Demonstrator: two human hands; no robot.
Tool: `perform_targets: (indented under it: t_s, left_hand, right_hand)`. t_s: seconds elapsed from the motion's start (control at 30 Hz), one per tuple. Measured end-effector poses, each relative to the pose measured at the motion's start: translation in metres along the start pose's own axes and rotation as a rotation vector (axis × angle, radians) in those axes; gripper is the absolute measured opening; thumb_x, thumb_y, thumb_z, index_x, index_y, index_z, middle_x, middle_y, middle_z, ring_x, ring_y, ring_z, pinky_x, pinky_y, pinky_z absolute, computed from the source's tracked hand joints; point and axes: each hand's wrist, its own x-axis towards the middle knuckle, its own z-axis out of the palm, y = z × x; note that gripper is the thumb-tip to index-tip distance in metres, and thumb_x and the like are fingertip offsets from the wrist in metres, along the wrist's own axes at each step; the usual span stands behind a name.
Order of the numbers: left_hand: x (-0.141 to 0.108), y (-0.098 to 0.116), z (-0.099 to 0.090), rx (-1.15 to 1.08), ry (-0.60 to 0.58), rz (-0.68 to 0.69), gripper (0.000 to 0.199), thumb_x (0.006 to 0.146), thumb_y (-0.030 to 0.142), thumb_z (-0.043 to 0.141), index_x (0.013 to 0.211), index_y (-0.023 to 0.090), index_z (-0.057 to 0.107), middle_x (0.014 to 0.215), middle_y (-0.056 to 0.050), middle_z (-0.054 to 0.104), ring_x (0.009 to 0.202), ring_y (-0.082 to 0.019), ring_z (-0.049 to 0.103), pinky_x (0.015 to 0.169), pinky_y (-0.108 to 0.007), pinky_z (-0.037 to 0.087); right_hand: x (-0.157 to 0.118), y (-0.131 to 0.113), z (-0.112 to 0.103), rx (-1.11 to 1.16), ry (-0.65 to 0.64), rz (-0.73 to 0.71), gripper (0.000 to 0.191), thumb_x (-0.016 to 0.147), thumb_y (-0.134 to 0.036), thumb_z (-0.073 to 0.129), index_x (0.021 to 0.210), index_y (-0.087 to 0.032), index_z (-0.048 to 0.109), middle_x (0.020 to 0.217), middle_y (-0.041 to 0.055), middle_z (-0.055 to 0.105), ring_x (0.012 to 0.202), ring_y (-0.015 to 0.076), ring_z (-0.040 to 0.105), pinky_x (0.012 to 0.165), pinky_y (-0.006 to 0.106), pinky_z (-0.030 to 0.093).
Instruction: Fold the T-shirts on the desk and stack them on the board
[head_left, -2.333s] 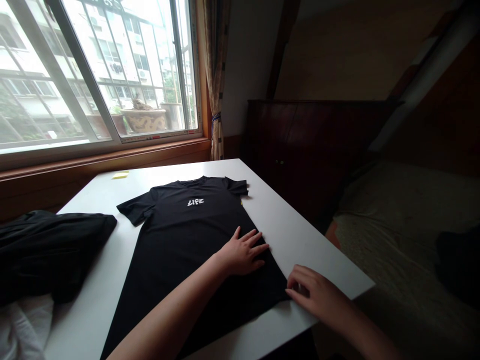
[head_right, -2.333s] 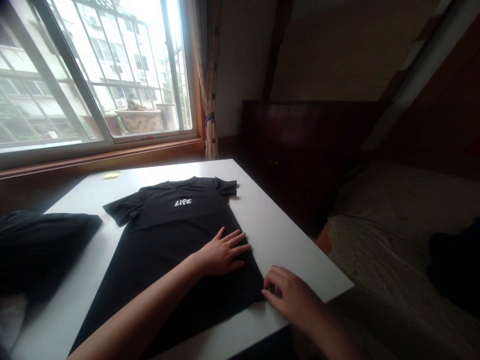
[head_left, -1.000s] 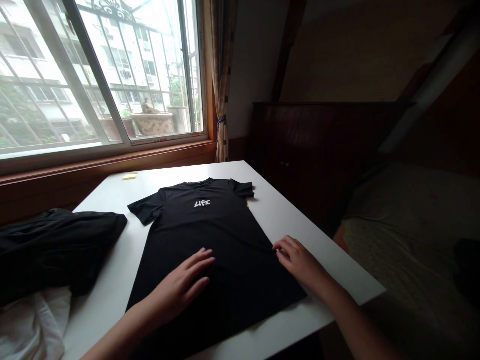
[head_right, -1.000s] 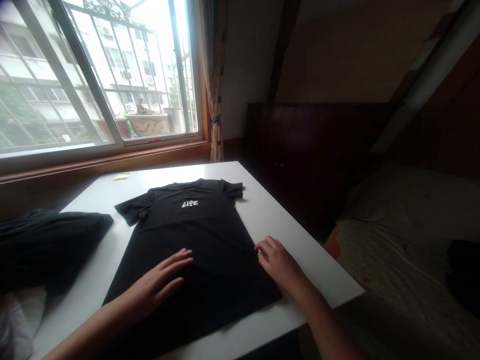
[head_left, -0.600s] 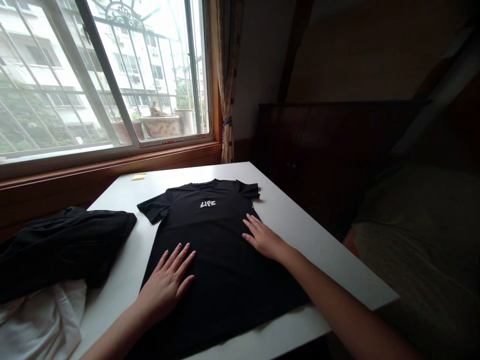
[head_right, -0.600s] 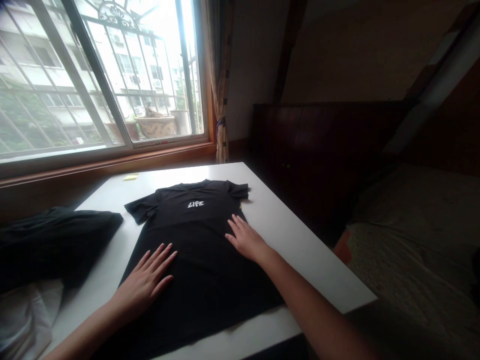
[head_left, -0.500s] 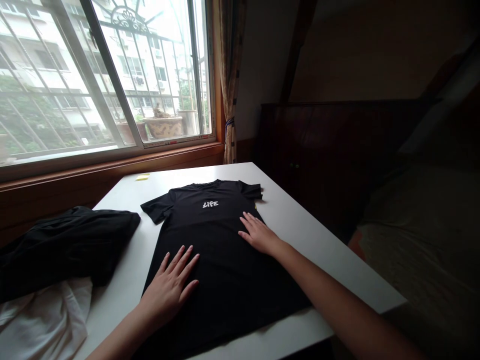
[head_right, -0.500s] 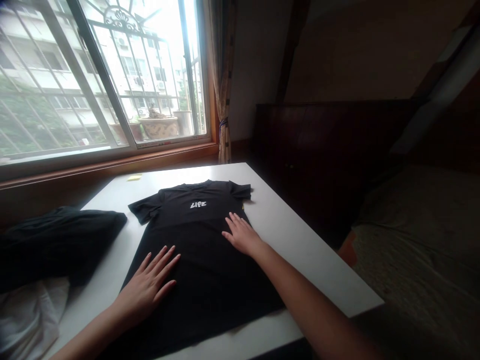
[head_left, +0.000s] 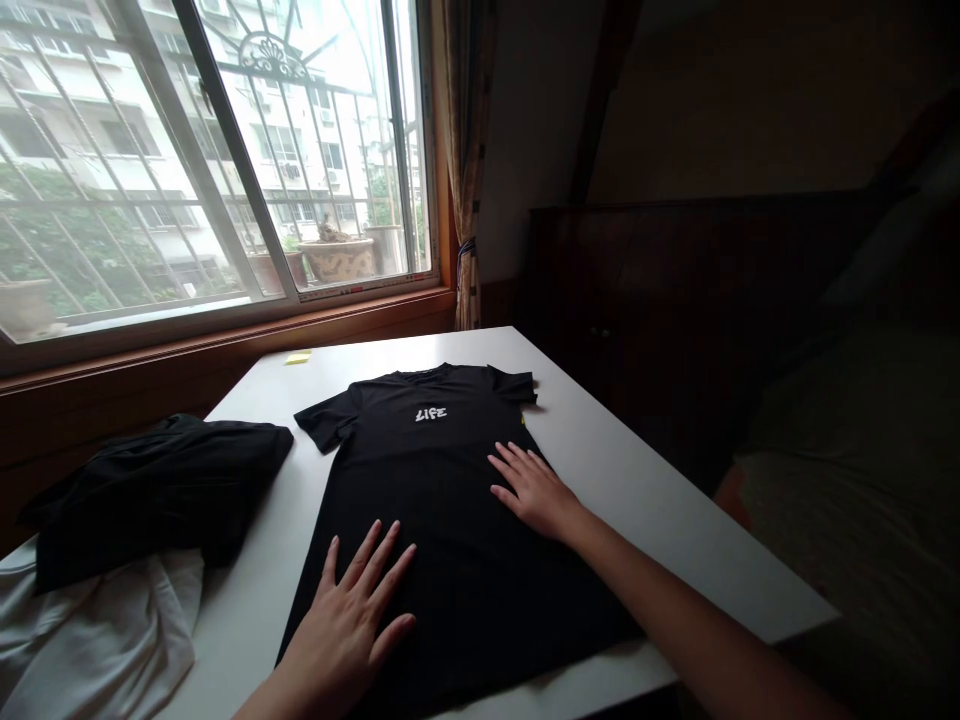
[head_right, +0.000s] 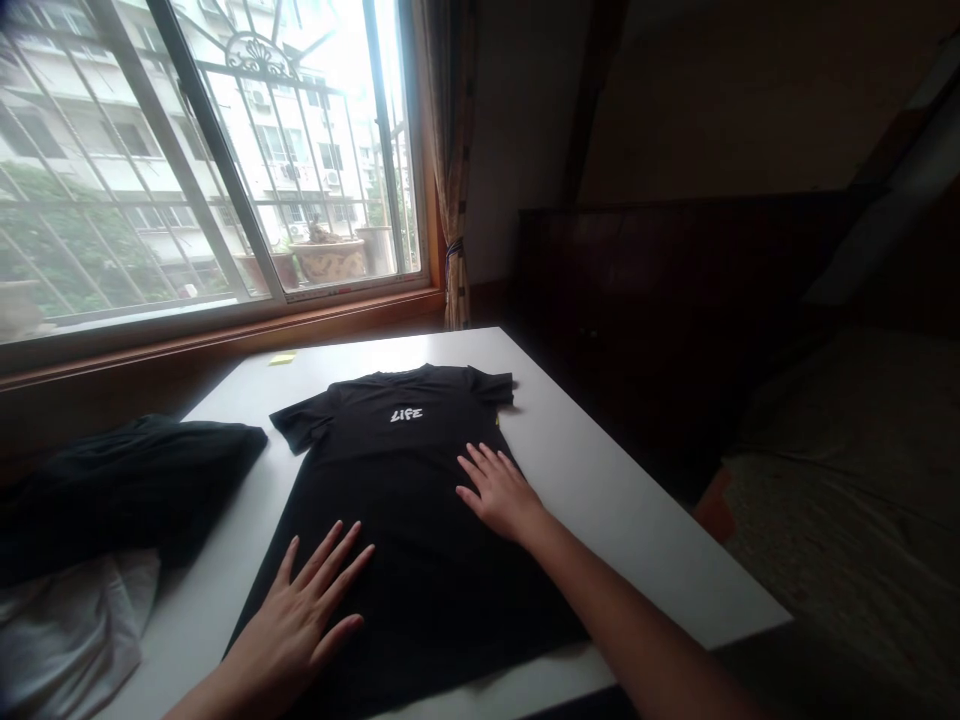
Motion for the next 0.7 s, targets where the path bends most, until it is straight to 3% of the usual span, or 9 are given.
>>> perform_targets:
  t_s: [0.13,0.27,0.4,0.57,0.7]
  left_hand:
    - [-0.012,0.014,-0.006,0.045,0.060,0.035,0.067,0.102,0.058,0.043,0.160,0.032,0.021,0.163,-0.005,0.031,0.150,-0.029,0.031,0.124,-0.058,0.000]
    - [-0.024,0.016,-0.012,0.040,0.095,0.106,0.071,0.099,0.057,0.049,0.160,0.028,0.026,0.160,-0.007,0.038,0.144,-0.029,0.042,0.123,-0.051,0.024]
    - [-0.040,0.004,-0.019,-0.006,0.101,0.160,0.066,0.100,0.050,0.051,0.159,0.029,0.029,0.156,-0.004,0.045,0.139,-0.025,0.049,0.111,-0.038,0.047]
    - [-0.072,-0.027,-0.019,-0.061,0.169,-0.045,0.054,0.097,0.045,0.056,0.149,0.036,0.047,0.151,-0.002,0.053,0.127,-0.026,0.061,0.096,-0.035,0.059]
    - [-0.098,-0.047,-0.008,-0.213,0.208,-0.217,0.043,0.094,0.045,0.060,0.137,0.041,0.059,0.142,-0.002,0.061,0.114,-0.025,0.068,0.090,-0.032,0.061]
  right_hand:
    - [-0.014,-0.005,-0.003,0.030,-0.003,-0.035,0.066,0.103,-0.064,0.027,0.159,-0.029,0.030,0.167,0.0034,0.022,0.155,0.0258,0.015,0.125,0.051,0.015]
    - [-0.027,-0.008,-0.005,0.044,-0.004,-0.064,0.065,0.103,-0.063,0.029,0.159,-0.029,0.030,0.167,0.0033,0.023,0.155,0.0259,0.016,0.125,0.051,0.017]
    - [-0.038,-0.010,-0.006,0.042,-0.010,-0.083,0.064,0.103,-0.061,0.030,0.160,-0.031,0.027,0.167,0.0021,0.022,0.155,0.0257,0.016,0.125,0.052,0.017]
    - [-0.049,-0.011,-0.005,0.051,0.001,-0.105,0.061,0.104,-0.058,0.033,0.160,-0.033,0.027,0.168,0.0014,0.022,0.155,0.0265,0.017,0.125,0.053,0.019]
    - [-0.055,-0.013,-0.005,0.049,0.028,-0.107,0.055,0.104,-0.056,0.036,0.154,-0.034,0.039,0.166,0.0015,0.029,0.154,0.0267,0.020,0.124,0.054,0.021]
